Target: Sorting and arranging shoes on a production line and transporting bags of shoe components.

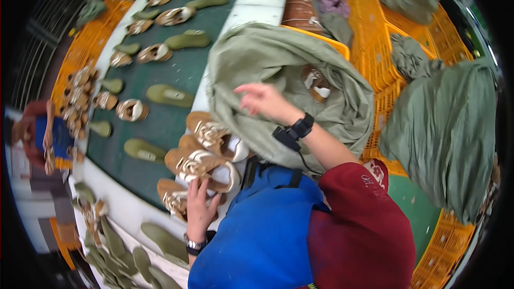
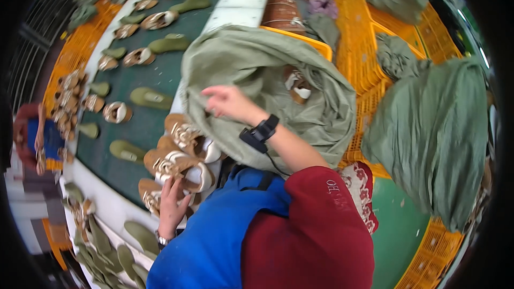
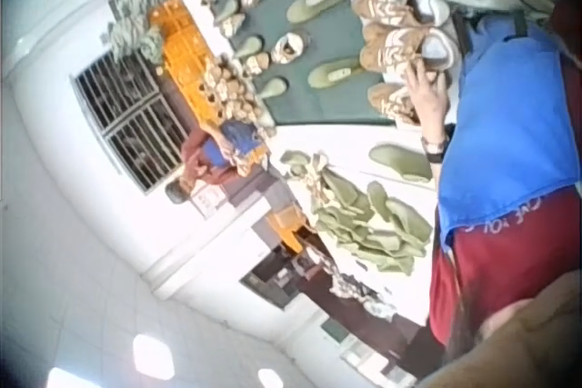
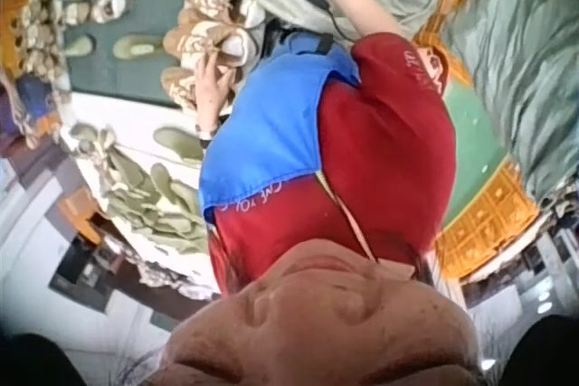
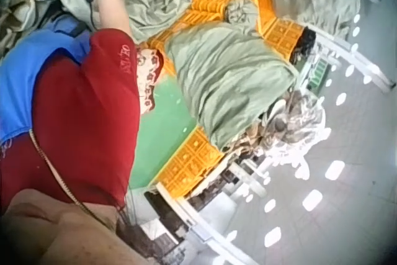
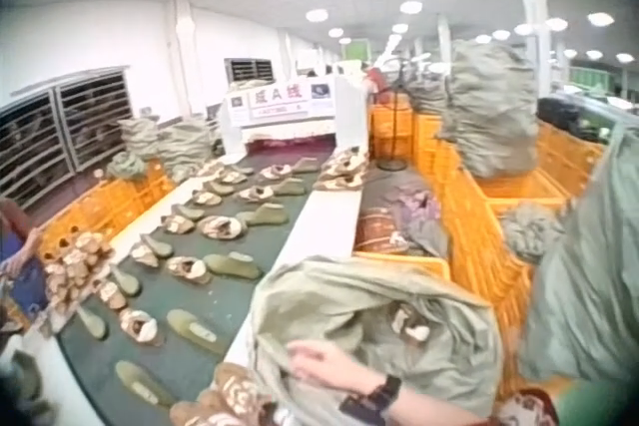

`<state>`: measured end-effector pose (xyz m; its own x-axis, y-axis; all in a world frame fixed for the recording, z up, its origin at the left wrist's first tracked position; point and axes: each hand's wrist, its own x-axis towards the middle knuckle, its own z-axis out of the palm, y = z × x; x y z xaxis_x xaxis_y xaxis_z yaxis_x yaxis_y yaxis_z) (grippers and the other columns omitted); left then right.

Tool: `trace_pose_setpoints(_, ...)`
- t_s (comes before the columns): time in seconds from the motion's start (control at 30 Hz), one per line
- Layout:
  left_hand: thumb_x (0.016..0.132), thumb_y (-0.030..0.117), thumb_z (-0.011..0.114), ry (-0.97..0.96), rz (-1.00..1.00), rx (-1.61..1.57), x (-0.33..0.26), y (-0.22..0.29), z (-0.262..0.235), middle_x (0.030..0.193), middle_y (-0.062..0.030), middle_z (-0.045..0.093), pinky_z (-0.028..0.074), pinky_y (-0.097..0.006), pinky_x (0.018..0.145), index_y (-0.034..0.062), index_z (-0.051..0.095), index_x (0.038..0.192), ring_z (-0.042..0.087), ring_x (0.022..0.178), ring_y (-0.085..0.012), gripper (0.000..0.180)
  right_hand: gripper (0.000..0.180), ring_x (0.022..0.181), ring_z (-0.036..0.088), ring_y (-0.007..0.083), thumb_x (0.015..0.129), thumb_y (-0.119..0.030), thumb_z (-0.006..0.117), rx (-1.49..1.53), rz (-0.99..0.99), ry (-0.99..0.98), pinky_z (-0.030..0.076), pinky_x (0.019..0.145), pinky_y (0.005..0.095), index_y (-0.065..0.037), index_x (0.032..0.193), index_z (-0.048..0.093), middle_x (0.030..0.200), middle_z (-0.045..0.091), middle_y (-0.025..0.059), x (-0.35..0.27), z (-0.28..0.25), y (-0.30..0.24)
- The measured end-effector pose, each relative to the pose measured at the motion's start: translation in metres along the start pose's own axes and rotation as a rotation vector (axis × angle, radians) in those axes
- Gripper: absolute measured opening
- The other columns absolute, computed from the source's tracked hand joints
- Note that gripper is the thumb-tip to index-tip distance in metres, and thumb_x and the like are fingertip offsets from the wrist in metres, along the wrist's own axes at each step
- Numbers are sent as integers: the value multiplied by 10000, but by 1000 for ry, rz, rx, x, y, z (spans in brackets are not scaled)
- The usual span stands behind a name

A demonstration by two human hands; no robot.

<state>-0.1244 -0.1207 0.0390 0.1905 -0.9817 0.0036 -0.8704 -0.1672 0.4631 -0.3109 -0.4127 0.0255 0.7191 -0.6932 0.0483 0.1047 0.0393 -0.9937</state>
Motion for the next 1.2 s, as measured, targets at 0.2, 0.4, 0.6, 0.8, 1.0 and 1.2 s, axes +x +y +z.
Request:
trace_pose_setpoints(0.2, 735, 106, 662, -131, -99, -9, 34, 18, -25, 1146, -229, 517, 403, -415, 905, -21, 510, 1154, 492, 1060, -386, 464, 270, 936, 592, 338, 798, -74, 489, -1113, 622, 644, 476, 803, 414, -38, 1037, 608, 1101, 571, 176, -63, -213, 158)
trace_pose_setpoints(0.4, 736, 78, 656, -235, -190, -64, 60, 42, -37, 1049, -227, 568, 430, -407, 852, -22, 516, 1145, 538, 977, -389, 444, 326, 1042, 549, 348, 757, -100, 518, -1096, 939, 384, 453, 873, 419, -38, 1071, 578, 1156, 544, 206, -81, -265, 220)
trace_pose_setpoints(0.6, 750, 64, 649, -281, -127, -53, 70, 54, -38, 1024, -218, 588, 446, -388, 821, -21, 511, 1156, 562, 936, -376, 437, 253, 782, 640, 319, 777, -116, 510, -1177, 561, 463, 510, 697, 421, -29, 995, 602, 863, 637, 175, -96, -187, 217)
trace_pose_setpoints(0.8, 755, 20, 630, -212, -23, -207, 42, 55, -46, 1100, -190, 575, 446, -350, 838, -12, 497, 1178, 567, 993, -337, 445, 195, 455, 553, 97, 843, -155, 559, 127, 198, 824, 455, 439, 205, -18, 980, 538, 750, 611, 80, -133, -131, -10)
trace_pose_setpoints(1.0, 689, 419, 729, -261, -81, -1323, -12, 51, -46, 1312, -172, 408, 328, -385, 1007, 60, 116, 1422, 403, 1219, -283, 1021, 182, 668, 576, 218, 784, -149, 633, -353, -287, 11, 468, 626, 329, -39, 912, 567, 804, 568, 101, -173, 109, -83)
trace_pose_setpoints(1.2, 685, 291, 634, 163, -296, -1629, -104, 1, -61, 1252, -142, 473, 411, -355, 955, -14, 335, 1313, 502, 1113, -257, 759, 619, 1164, 432, 339, 664, -215, 759, -750, -366, 239, 384, 950, 415, -64, 1202, 495, 1272, 414, 184, -180, 129, -37)
